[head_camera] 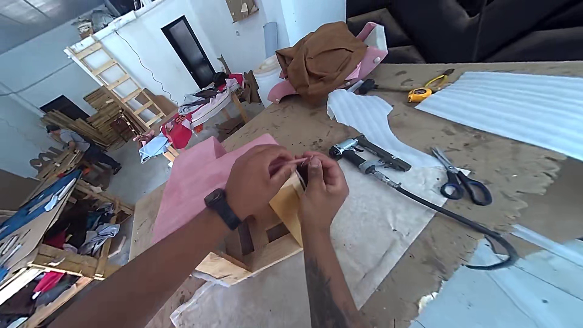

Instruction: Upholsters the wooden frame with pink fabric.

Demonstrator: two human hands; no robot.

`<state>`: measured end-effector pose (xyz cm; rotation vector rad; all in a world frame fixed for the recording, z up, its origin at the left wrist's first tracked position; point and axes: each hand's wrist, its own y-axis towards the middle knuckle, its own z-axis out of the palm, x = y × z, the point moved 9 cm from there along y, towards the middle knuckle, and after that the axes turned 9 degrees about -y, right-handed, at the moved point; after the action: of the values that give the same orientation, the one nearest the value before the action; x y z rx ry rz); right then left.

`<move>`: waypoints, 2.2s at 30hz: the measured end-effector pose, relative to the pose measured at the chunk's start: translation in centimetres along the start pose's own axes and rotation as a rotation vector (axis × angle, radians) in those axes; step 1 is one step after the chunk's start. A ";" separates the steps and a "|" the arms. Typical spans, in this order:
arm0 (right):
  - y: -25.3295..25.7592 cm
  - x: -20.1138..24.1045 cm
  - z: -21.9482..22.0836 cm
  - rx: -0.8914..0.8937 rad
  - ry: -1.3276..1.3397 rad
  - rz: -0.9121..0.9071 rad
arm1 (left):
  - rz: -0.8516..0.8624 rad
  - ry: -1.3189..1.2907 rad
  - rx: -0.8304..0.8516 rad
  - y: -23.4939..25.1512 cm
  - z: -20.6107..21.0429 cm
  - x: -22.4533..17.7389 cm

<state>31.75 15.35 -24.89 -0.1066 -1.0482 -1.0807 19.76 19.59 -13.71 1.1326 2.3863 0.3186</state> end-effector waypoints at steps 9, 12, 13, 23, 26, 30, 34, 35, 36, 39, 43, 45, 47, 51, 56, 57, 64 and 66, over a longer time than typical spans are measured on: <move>6.8 -7.2 0.6 0.417 0.055 0.044 | -0.005 0.116 -0.038 7.3 4.1 1.3; 7.4 -7.1 1.0 0.425 0.002 0.029 | 0.002 0.142 -0.024 7.2 4.3 1.3; 7.7 -6.9 1.1 0.397 0.001 0.018 | -0.015 0.154 -0.013 7.5 4.4 1.4; 8.1 -4.1 -0.2 0.238 -0.098 0.066 | -0.197 0.038 -0.029 7.0 3.6 1.9; 7.2 -5.0 0.2 0.152 -0.012 0.042 | -0.108 0.206 -0.039 6.7 3.3 0.8; 6.4 -6.0 0.8 0.291 0.007 0.011 | 0.035 0.171 -0.137 5.1 3.1 -0.5; 5.2 -6.0 0.6 0.371 -0.011 -0.045 | 0.126 0.031 -0.115 4.5 3.0 -0.9; 5.2 -5.8 0.5 0.330 0.020 -0.092 | 0.137 -0.001 -0.106 4.6 2.9 -0.8; 5.1 -5.8 0.3 0.259 0.041 -0.122 | 0.154 -0.023 -0.091 4.7 2.9 -0.9; 4.7 -5.9 -0.8 0.089 0.098 -0.140 | 0.229 -0.106 -0.045 4.8 3.2 -1.3; 4.1 -6.4 -1.9 -0.003 0.203 -0.159 | 0.351 -0.184 0.024 4.8 3.6 -2.1; 3.7 -6.8 -2.3 -0.008 0.233 -0.173 | 0.384 -0.198 0.067 4.6 3.9 -2.3; 3.4 -6.9 -2.5 0.012 0.258 -0.195 | 0.396 -0.211 0.117 4.5 4.2 -2.3; 3.4 -6.5 -2.5 0.069 0.262 -0.251 | 0.397 -0.247 0.229 4.5 4.8 -2.0; 3.0 -6.5 -2.7 0.250 0.059 -0.221 | 0.335 -0.099 0.308 4.6 5.0 -0.6; 3.4 -6.5 -3.3 0.319 -0.009 -0.207 | 0.346 -0.059 0.300 4.4 5.0 -0.5; 15.8 -11.6 -19.2 0.339 -1.091 -0.049 | 0.247 0.048 0.205 3.4 3.9 -0.1; 16.9 -16.3 -20.4 0.527 -1.247 0.126 | 0.185 0.053 0.199 3.3 3.7 0.3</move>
<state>56.67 23.98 -41.33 -0.4451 -2.3685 -0.5102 23.71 21.93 -15.69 1.4572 2.4052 0.1755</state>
